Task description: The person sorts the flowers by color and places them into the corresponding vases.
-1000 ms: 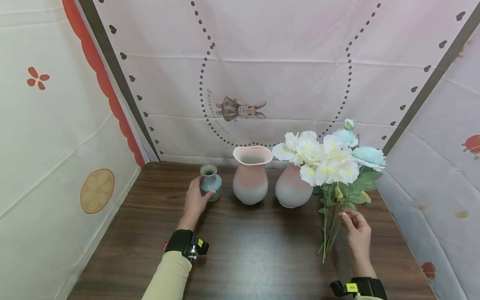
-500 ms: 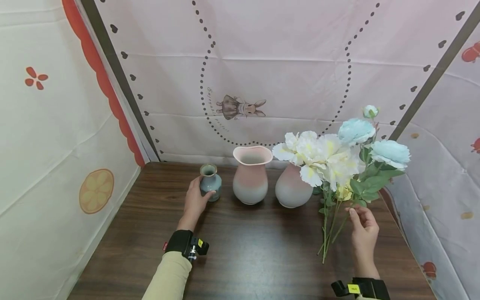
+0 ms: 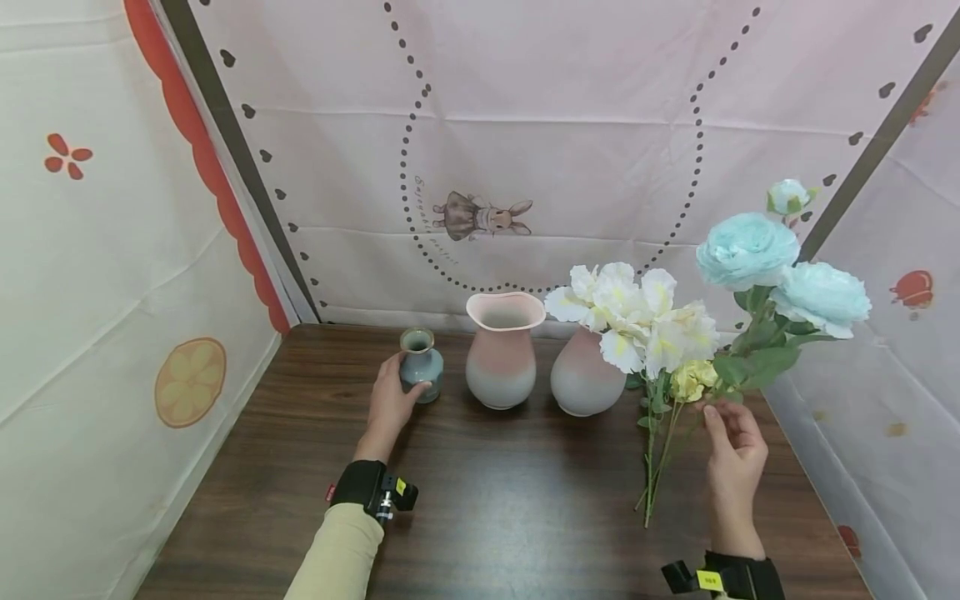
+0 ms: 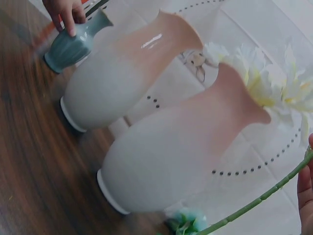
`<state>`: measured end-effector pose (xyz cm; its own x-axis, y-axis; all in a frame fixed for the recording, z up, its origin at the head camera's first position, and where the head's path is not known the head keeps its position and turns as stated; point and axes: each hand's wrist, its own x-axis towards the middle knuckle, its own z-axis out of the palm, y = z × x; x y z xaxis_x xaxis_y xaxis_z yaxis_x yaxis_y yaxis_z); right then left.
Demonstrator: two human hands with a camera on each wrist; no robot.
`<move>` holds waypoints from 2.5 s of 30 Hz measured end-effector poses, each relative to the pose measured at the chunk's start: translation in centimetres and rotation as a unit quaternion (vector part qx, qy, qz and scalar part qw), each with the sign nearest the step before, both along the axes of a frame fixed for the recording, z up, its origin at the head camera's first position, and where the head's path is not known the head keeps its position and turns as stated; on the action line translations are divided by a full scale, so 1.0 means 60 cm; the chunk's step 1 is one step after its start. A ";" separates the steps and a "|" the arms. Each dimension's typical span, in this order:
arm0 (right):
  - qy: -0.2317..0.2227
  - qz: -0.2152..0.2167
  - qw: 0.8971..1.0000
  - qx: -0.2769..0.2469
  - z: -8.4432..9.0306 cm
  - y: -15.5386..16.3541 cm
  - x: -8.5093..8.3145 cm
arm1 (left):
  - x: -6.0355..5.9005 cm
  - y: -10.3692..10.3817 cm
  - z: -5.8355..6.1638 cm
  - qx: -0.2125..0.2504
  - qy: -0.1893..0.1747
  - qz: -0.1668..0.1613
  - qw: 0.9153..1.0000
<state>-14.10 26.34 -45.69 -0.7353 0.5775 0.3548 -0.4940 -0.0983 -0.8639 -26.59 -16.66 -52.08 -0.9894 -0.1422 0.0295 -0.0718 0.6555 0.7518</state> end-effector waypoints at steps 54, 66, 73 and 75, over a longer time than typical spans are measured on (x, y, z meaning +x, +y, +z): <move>0.116 0.153 0.981 0.041 0.131 -0.142 -0.052 | -0.002 -0.001 -0.002 0.004 -0.005 0.005 1.000; 0.100 0.165 0.980 0.045 0.151 -0.175 -0.081 | 0.001 -0.001 0.002 0.009 -0.009 0.006 1.000; 0.094 0.172 0.979 0.051 0.162 -0.197 -0.102 | 0.003 -0.003 0.003 0.008 -0.008 0.006 1.000; 0.093 0.177 0.978 0.054 0.165 -0.204 -0.107 | 0.003 -0.004 0.003 0.006 -0.007 0.006 1.000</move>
<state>-20.54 14.11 -35.80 -0.7994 0.2499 0.5464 -0.5952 -0.2054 -0.7769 -26.42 -16.90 -51.92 -0.9878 -0.1553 0.0135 -0.0911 0.6455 0.7583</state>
